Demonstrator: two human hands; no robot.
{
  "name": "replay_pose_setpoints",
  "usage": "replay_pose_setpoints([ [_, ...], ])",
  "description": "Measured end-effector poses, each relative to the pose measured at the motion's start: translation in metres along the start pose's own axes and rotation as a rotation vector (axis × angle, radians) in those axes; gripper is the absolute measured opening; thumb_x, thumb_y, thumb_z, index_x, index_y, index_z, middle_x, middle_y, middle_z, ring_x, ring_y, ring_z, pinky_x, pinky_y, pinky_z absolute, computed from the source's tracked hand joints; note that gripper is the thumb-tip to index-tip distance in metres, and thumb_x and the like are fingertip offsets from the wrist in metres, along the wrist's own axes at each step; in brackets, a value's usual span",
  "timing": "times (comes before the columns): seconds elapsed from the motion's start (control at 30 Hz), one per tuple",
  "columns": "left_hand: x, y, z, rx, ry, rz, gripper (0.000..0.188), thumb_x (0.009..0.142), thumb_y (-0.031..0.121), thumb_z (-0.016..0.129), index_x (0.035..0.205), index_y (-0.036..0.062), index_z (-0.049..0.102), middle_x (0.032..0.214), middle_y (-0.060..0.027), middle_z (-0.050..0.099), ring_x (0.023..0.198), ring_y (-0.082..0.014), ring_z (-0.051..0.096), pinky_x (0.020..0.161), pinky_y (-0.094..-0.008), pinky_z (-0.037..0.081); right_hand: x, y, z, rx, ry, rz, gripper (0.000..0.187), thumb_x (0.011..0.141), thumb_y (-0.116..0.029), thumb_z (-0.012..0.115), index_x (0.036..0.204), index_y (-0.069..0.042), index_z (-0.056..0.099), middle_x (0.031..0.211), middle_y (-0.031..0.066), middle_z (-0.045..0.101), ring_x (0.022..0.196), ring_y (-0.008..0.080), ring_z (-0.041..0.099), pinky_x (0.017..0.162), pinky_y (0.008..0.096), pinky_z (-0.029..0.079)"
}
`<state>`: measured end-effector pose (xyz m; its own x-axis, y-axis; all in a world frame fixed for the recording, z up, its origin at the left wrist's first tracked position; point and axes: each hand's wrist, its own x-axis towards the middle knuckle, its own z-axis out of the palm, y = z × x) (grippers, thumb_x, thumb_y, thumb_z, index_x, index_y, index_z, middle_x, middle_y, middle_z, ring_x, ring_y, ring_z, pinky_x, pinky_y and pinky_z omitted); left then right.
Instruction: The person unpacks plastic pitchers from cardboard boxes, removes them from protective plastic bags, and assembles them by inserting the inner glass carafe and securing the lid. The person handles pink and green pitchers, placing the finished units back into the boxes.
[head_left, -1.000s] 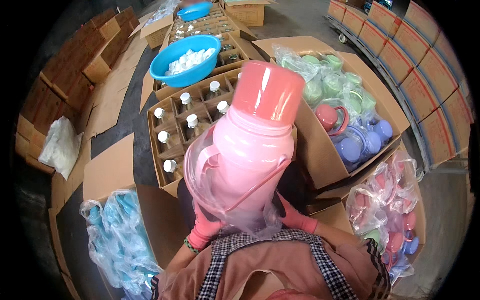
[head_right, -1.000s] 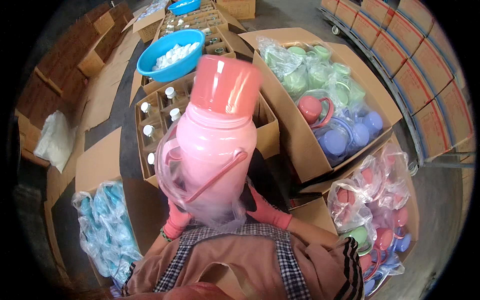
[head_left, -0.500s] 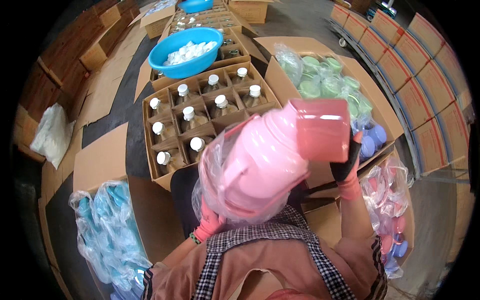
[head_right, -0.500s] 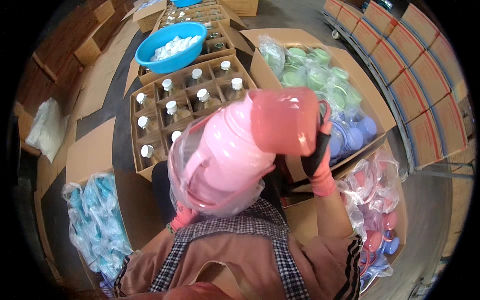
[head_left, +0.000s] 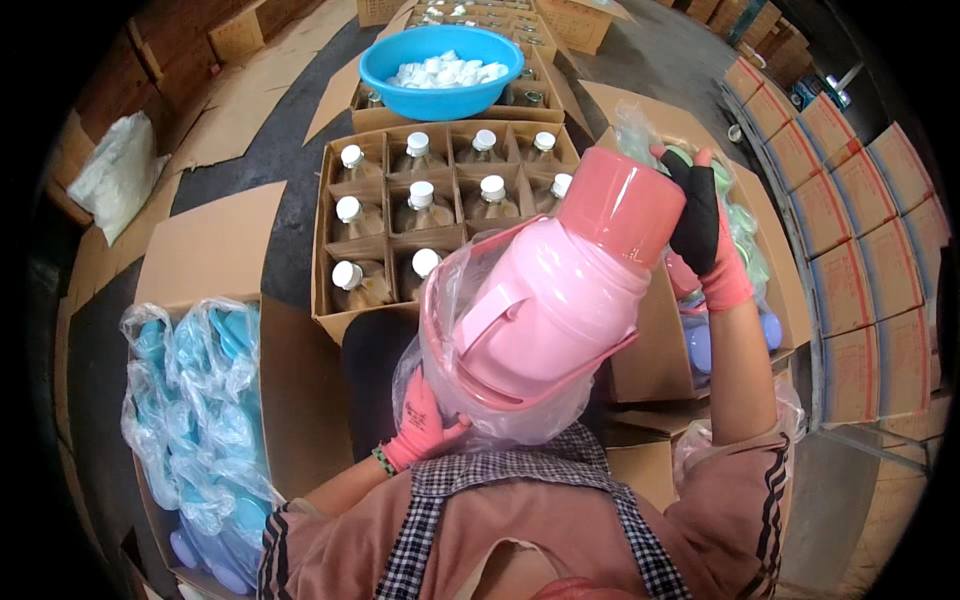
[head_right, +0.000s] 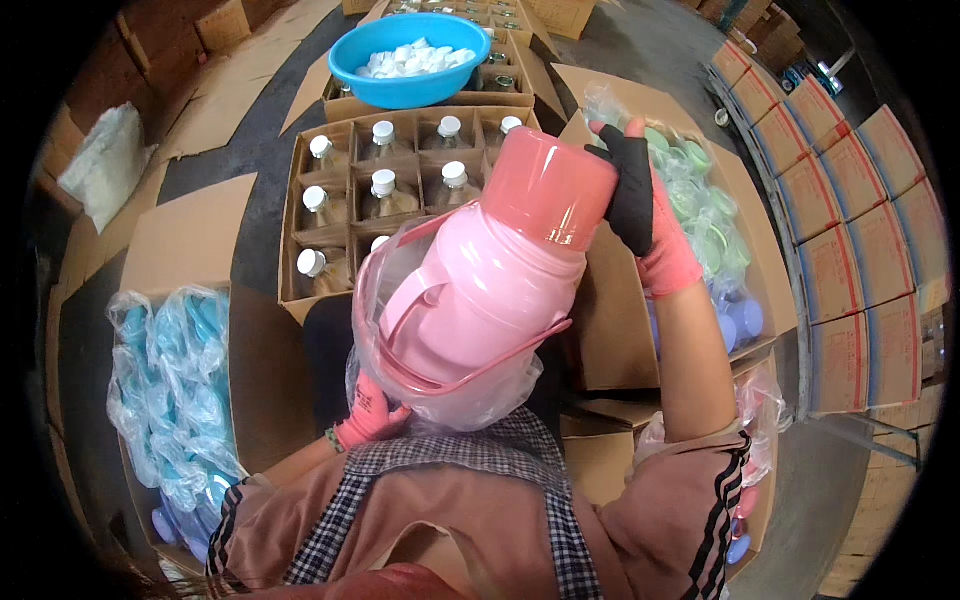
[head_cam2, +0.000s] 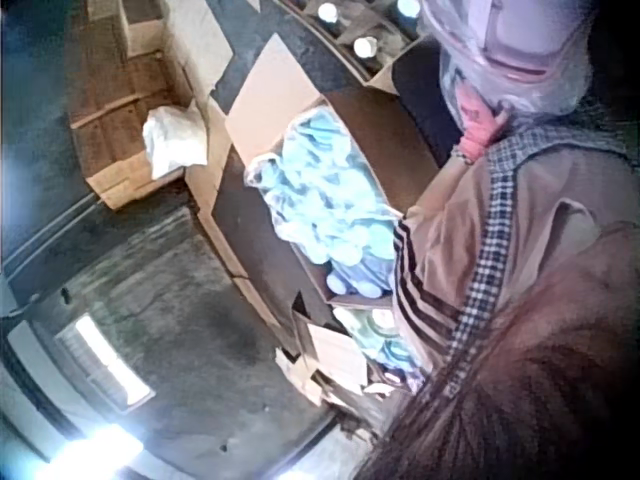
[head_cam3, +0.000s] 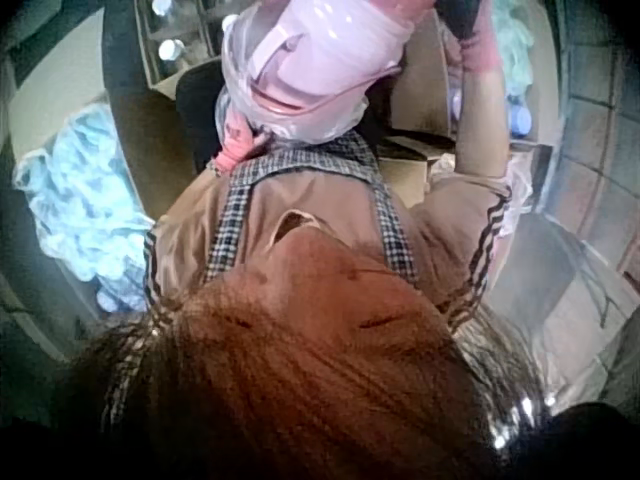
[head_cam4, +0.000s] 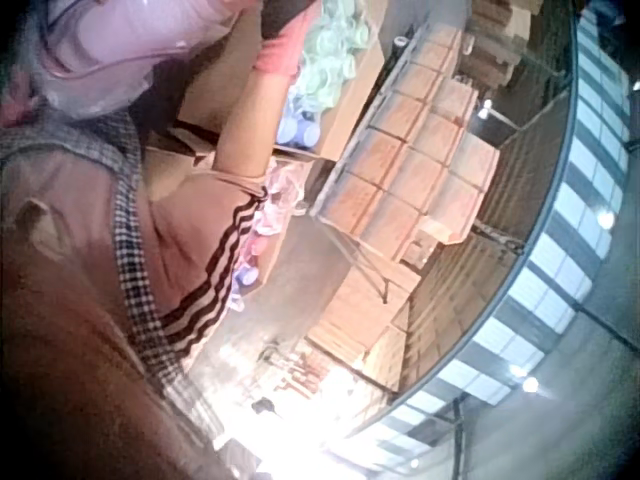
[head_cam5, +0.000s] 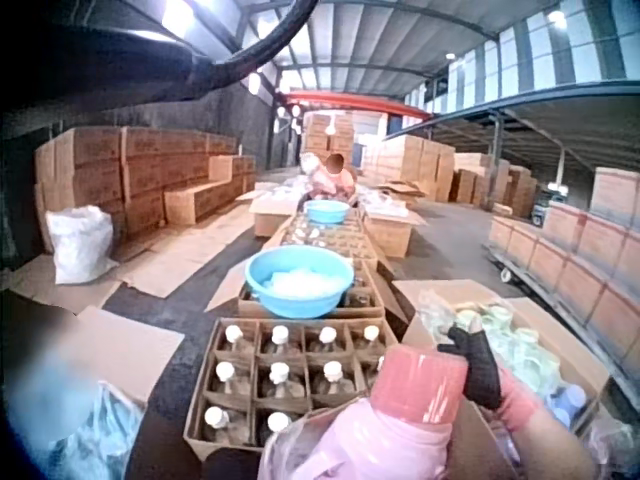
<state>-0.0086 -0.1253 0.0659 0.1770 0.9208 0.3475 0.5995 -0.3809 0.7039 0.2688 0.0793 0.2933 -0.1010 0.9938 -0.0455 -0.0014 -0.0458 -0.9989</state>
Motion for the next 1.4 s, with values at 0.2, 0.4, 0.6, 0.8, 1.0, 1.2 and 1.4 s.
replay_pose_setpoints([
  [0.2, -0.013, -0.024, 0.006, 0.009, -0.065, -0.074, 0.083, 0.060, 0.037, 0.064, 0.122, -0.0040, 0.028, 0.119, -0.0245, 0.034, 0.107, -0.0406, 0.035, 0.092, -0.0436, 0.028, -0.033, -0.004, 0.012, -0.536, -0.099, -0.278, 0.064, 0.084, -0.052, 0.039, 0.119, 0.002, 0.043, 0.112, 0.0096, 0.052, 0.098, 0.0167, 0.048, 0.083, 0.0267, 0.037],
  [0.4, -0.009, -0.019, -0.006, -0.085, -0.077, -0.130, 0.091, 0.056, 0.039, 0.069, 0.125, -0.0029, 0.026, 0.125, -0.0251, 0.030, 0.116, -0.0408, 0.028, 0.099, -0.0454, 0.021, -0.049, -0.047, -0.013, -0.999, -0.297, -0.379, 0.064, 0.082, -0.049, 0.045, 0.123, 0.000, 0.039, 0.131, 0.0162, 0.032, 0.118, 0.0220, 0.036, 0.096, 0.0309, 0.027],
  [0.6, 0.035, 0.004, -0.018, -0.130, -0.104, -0.040, 0.092, 0.052, 0.031, 0.073, 0.125, -0.0013, 0.026, 0.122, -0.0201, 0.037, 0.111, -0.0354, 0.038, 0.095, -0.0415, 0.030, -0.058, -0.038, -0.014, -0.683, -0.492, -0.280, 0.075, 0.076, -0.040, 0.057, 0.134, -0.009, 0.019, 0.136, 0.0096, 0.026, 0.123, 0.0255, 0.027, 0.101, 0.0320, 0.019],
  [0.8, 0.058, 0.057, -0.027, -0.159, -0.038, 0.123, 0.060, 0.065, 0.028, 0.064, 0.115, 0.0002, 0.045, 0.115, -0.0210, 0.043, 0.105, -0.0355, 0.042, 0.091, -0.0401, 0.033, -0.103, -0.053, -0.014, -1.404, -0.353, 0.164, 0.068, 0.080, -0.053, 0.041, 0.125, -0.004, 0.029, 0.114, 0.0195, 0.047, 0.107, 0.0318, 0.045, 0.090, 0.0378, 0.035],
  [1.0, 0.049, 0.045, -0.010, -0.014, -0.062, 0.233, 0.061, 0.065, 0.030, 0.062, 0.115, 0.0004, 0.044, 0.114, -0.0221, 0.044, 0.104, -0.0373, 0.042, 0.092, -0.0430, 0.030, -0.088, -0.097, -0.044, -0.989, -0.281, 0.442, 0.051, 0.079, -0.047, 0.045, 0.102, -0.001, 0.045, 0.090, 0.0207, 0.054, 0.085, 0.0365, 0.053, 0.074, 0.0403, 0.041],
  [1.2, 0.034, 0.025, -0.004, 0.300, -0.089, 0.367, 0.061, 0.064, 0.031, 0.061, 0.115, 0.0005, 0.044, 0.112, -0.0224, 0.045, 0.103, -0.0379, 0.042, 0.092, -0.0440, 0.029, -0.133, -0.058, 0.062, -1.372, -0.676, -0.868, 0.036, 0.064, -0.032, 0.059, 0.087, -0.005, 0.054, 0.084, 0.0112, 0.049, 0.081, 0.0274, 0.048, 0.074, 0.0365, 0.039],
  [1.4, -0.005, -0.007, -0.025, 0.159, -0.090, 0.031, 0.048, 0.060, 0.012, 0.054, 0.106, -0.0025, 0.048, 0.106, -0.0240, 0.049, 0.095, -0.0400, 0.047, 0.085, -0.0421, 0.037, -0.108, 0.005, 0.090, -1.599, -0.814, -0.819, 0.033, 0.073, -0.020, 0.051, 0.103, -0.005, 0.051, 0.096, 0.0121, 0.052, 0.090, 0.0242, 0.051, 0.078, 0.0349, 0.041],
])
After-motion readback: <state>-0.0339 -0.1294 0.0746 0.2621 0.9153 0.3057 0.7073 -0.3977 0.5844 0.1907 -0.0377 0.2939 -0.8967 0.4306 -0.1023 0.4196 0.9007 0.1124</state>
